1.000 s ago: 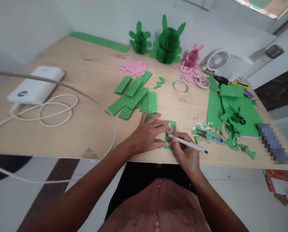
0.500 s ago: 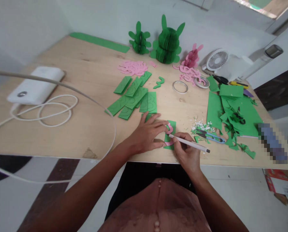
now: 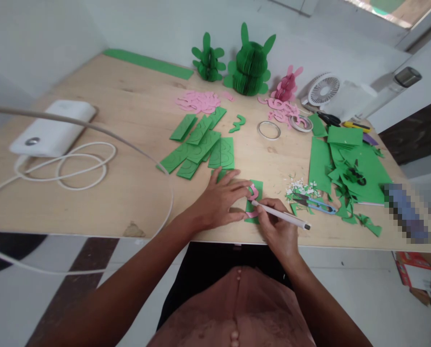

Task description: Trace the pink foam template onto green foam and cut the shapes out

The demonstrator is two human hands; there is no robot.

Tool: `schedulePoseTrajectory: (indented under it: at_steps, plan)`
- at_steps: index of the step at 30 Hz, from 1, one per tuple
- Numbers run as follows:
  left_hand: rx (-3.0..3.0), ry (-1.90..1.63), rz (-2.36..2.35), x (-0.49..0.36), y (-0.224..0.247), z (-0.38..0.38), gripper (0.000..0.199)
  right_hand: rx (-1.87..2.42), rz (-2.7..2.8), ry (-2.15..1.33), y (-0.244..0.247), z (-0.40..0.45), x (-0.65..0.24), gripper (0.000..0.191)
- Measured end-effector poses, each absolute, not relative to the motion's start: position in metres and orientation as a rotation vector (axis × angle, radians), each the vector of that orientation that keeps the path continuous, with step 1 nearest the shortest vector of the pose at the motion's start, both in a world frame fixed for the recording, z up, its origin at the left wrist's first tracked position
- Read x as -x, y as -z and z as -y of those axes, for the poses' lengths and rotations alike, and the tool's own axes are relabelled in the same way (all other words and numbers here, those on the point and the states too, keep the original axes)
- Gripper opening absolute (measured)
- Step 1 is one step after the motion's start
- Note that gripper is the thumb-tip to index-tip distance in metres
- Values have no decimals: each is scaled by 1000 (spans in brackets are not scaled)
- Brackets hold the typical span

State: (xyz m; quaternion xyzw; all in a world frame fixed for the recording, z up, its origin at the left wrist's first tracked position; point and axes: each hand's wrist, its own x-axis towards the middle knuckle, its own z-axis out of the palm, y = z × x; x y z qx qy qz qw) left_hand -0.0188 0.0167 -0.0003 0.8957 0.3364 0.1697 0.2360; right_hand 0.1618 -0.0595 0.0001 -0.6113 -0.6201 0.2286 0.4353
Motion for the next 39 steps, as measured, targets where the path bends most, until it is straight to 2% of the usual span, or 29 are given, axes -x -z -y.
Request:
schedulePoseTrajectory:
  at_steps: [39]
  plan:
    - [-2462,-474,-920,18,0,-16,31,1556,1577,-490,-4,64,-164,8]
